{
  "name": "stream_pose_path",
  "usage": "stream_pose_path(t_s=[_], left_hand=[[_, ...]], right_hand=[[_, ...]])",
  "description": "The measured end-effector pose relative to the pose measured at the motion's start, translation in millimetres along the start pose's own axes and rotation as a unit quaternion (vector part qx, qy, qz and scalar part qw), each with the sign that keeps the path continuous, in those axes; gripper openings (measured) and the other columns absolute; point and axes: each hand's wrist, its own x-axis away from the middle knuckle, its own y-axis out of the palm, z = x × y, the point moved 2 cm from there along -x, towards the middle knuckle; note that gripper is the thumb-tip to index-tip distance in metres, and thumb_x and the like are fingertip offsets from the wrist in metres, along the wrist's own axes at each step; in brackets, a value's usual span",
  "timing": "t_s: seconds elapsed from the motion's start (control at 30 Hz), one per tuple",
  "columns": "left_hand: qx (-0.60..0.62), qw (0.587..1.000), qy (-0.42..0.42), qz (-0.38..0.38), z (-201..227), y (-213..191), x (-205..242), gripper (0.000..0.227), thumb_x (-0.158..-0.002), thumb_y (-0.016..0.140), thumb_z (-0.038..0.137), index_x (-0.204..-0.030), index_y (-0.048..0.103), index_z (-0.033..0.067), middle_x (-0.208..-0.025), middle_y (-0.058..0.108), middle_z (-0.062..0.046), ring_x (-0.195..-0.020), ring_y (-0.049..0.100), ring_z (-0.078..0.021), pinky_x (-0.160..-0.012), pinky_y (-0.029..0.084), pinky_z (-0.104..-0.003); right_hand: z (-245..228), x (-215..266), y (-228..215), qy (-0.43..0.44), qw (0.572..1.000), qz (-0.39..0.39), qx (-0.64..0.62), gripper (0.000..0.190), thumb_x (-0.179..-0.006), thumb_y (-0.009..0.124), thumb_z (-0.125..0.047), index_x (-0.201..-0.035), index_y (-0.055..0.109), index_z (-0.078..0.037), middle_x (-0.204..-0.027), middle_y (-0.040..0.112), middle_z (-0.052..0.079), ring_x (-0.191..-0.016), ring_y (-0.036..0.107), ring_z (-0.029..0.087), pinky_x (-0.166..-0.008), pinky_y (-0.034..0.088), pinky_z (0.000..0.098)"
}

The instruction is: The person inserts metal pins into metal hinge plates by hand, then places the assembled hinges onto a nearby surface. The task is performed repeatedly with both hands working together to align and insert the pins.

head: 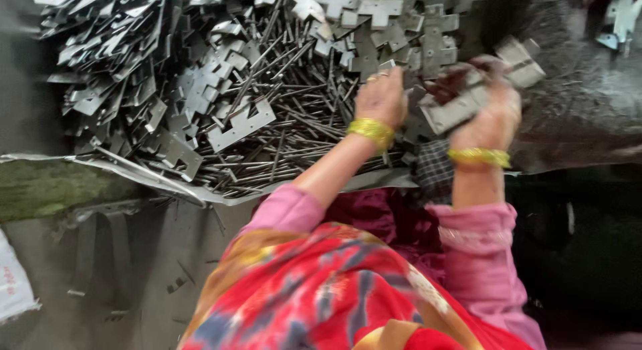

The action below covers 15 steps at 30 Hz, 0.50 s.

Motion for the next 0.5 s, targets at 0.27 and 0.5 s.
stream_pose_path(t_s=[0.27, 0.5], left_hand=[[0.012, 0.985, -0.098, -0.142, 37.7, -13.3, -11.1, 0.029, -0.075, 0.078, 0.026, -0.1, 0.074, 0.0121, -0.1, 0.073, -0.015, -0.097, 0.07, -0.0331, -0.086, 0.055, -0.045], [-0.054, 0.996, -0.066, -0.009, 22.0, -142.0, 12.9, 0.028, -0.084, 0.073, 0.025, -0.105, 0.072, 0.005, -0.093, 0.074, -0.016, -0.079, 0.073, -0.0323, -0.073, 0.057, -0.044]], right_hand=[[-64.8, 43.3, -47.2, 0.035, 0.99, 0.118, -0.067, 0.023, -0.109, 0.06, -0.023, -0.125, 0.055, -0.007, -0.112, 0.07, 0.023, -0.103, 0.072, 0.038, -0.088, 0.062, 0.052], [-50.6, 70.4, -58.7, 0.113, 0.987, 0.096, -0.071, 0.019, -0.107, 0.055, -0.016, -0.122, 0.057, -0.005, -0.113, 0.071, 0.026, -0.103, 0.072, 0.04, -0.084, 0.061, 0.0508]])
